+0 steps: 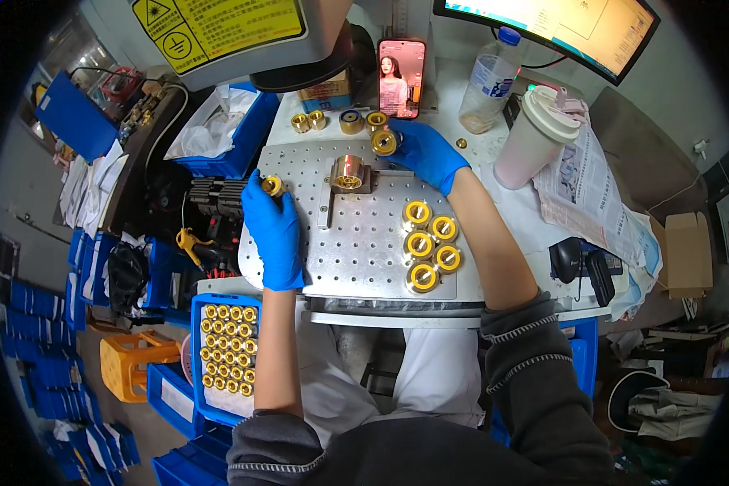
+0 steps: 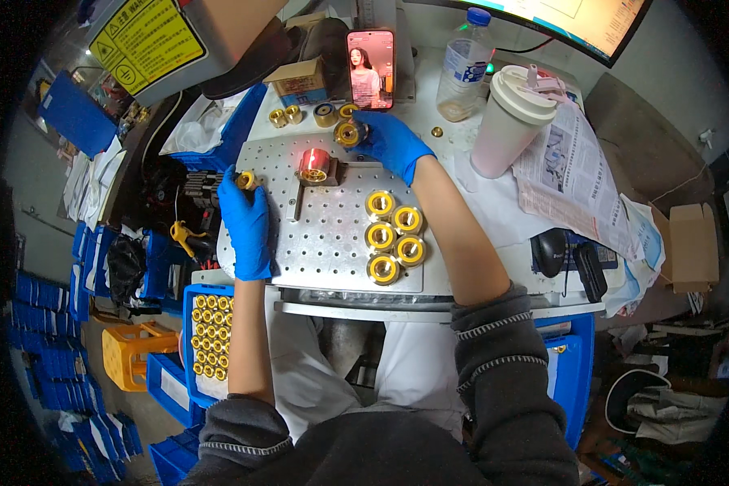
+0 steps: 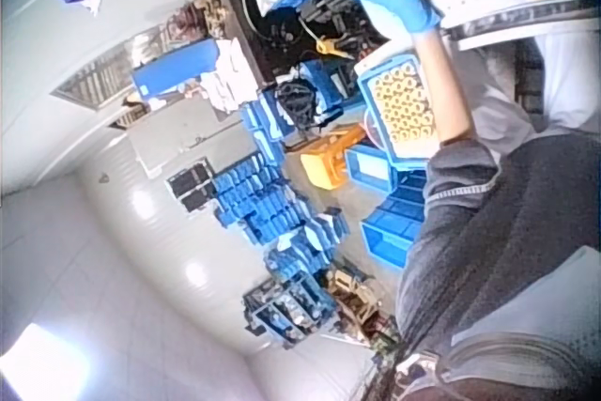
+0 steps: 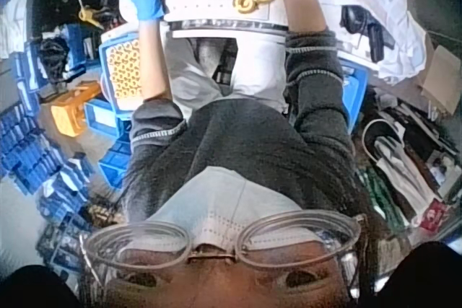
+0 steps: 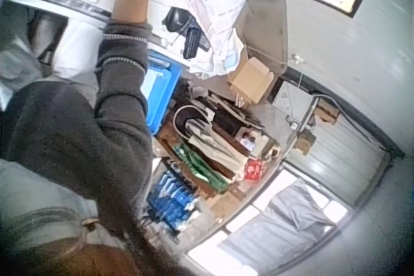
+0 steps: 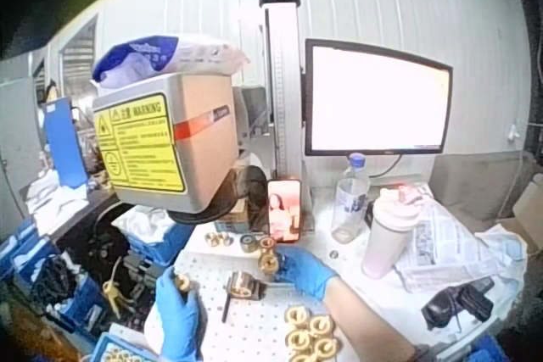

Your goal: Operates a laser marking machine to process small cylindrical metal components and organizes them into a tray.

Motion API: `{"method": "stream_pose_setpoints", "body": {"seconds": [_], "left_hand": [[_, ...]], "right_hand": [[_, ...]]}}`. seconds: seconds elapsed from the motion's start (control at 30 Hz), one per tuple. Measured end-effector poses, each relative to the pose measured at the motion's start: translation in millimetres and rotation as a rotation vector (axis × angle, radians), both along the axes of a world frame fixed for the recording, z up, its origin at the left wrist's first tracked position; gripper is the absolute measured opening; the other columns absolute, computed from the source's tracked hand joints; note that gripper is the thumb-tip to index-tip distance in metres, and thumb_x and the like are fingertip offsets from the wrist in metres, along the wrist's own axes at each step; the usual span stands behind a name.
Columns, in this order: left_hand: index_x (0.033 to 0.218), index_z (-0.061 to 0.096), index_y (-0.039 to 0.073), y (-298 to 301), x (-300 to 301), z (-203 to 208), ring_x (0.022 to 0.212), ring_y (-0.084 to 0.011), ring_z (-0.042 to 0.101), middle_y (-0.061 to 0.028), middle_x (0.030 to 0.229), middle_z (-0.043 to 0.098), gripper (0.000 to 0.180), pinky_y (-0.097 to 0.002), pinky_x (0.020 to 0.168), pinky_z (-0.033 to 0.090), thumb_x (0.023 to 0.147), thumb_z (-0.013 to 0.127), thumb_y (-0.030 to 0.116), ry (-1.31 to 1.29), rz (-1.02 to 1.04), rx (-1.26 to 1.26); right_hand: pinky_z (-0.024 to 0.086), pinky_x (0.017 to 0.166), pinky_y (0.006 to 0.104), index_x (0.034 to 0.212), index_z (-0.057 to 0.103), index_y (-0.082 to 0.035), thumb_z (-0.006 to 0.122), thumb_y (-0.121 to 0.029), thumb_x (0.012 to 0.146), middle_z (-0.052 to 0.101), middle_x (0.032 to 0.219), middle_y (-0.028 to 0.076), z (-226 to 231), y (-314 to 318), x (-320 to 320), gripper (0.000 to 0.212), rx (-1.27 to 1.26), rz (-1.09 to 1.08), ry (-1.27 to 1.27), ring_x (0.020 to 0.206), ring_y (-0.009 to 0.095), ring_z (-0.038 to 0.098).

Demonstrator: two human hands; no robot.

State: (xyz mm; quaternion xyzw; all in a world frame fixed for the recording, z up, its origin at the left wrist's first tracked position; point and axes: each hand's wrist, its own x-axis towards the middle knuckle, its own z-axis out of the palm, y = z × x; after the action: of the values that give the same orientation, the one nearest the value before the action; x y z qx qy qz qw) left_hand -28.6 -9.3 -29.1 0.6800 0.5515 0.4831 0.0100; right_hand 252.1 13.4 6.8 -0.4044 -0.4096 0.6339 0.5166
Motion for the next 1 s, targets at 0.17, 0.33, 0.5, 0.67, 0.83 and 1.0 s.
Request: {"method": "stream_pose_setpoints", "body": {"seconds": [0.17,0.33,0.5,0.67,0.83,1.0], "left_hand": [[0.137,0.041,0.000,2,6,8,0.118,-0.0377,0.048,-0.0237,0.128,0.048,0.066,-0.0453,0.101,0.037,0.081,0.071,0.017,-0.009,-0.014,0.073],[0.135,0.045,0.003,-3,34,49,0.126,-0.0386,0.041,-0.0209,0.135,0.046,0.067,-0.0487,0.107,0.030,0.082,0.070,0.035,0.272,-0.320,0.214],[0.127,0.054,0.008,18,42,46,0.121,-0.0375,0.044,-0.0175,0.132,0.050,0.064,-0.0476,0.106,0.031,0.079,0.070,0.046,0.385,-0.521,0.078],[0.119,0.057,0.006,25,42,44,0.120,-0.0361,0.045,-0.0171,0.132,0.050,0.055,-0.0447,0.104,0.033,0.080,0.070,0.042,0.252,-0.653,-0.127],[0.114,0.057,0.005,12,34,38,0.123,-0.0356,0.043,-0.0173,0.133,0.049,0.045,-0.0475,0.107,0.029,0.081,0.072,0.032,-0.092,-0.487,-0.044],[0.111,0.056,0.006,15,15,18,0.125,-0.0371,0.042,-0.0163,0.135,0.046,0.039,-0.0586,0.112,0.016,0.078,0.073,0.018,0.228,-0.208,0.139]], "right_hand": [[0.056,0.087,0.0327,0.124,0.052,-0.001,0.050,-0.020,0.099,0.062,0.114,0.011,5,-2,-2,0.032,-0.122,-0.067,0.183,0.104,0.022,0.063],[0.055,0.085,0.0321,0.122,0.054,-0.004,0.054,-0.028,0.097,0.063,0.111,0.010,3,0,-4,0.035,-0.127,-0.092,0.165,0.102,0.021,0.063],[0.053,0.084,0.0308,0.121,0.056,-0.006,0.055,-0.028,0.096,0.064,0.107,0.007,1,2,-8,0.033,-0.114,-0.078,0.183,0.098,0.019,0.064],[0.051,0.077,0.0259,0.111,0.062,-0.008,0.059,-0.027,0.094,0.063,0.096,0.003,-9,14,-14,0.026,-0.053,-0.050,0.135,0.086,0.013,0.062],[0.049,0.072,0.0213,0.103,0.066,-0.010,0.063,-0.029,0.091,0.064,0.091,0.000,-1,4,-18,0.022,-0.029,0.007,0.021,0.079,0.007,0.060],[0.046,0.086,0.0230,0.113,0.065,-0.005,0.059,-0.031,0.094,0.066,0.106,0.003,10,-8,-25,0.033,0.109,0.140,-0.296,0.095,0.009,0.060]]}}
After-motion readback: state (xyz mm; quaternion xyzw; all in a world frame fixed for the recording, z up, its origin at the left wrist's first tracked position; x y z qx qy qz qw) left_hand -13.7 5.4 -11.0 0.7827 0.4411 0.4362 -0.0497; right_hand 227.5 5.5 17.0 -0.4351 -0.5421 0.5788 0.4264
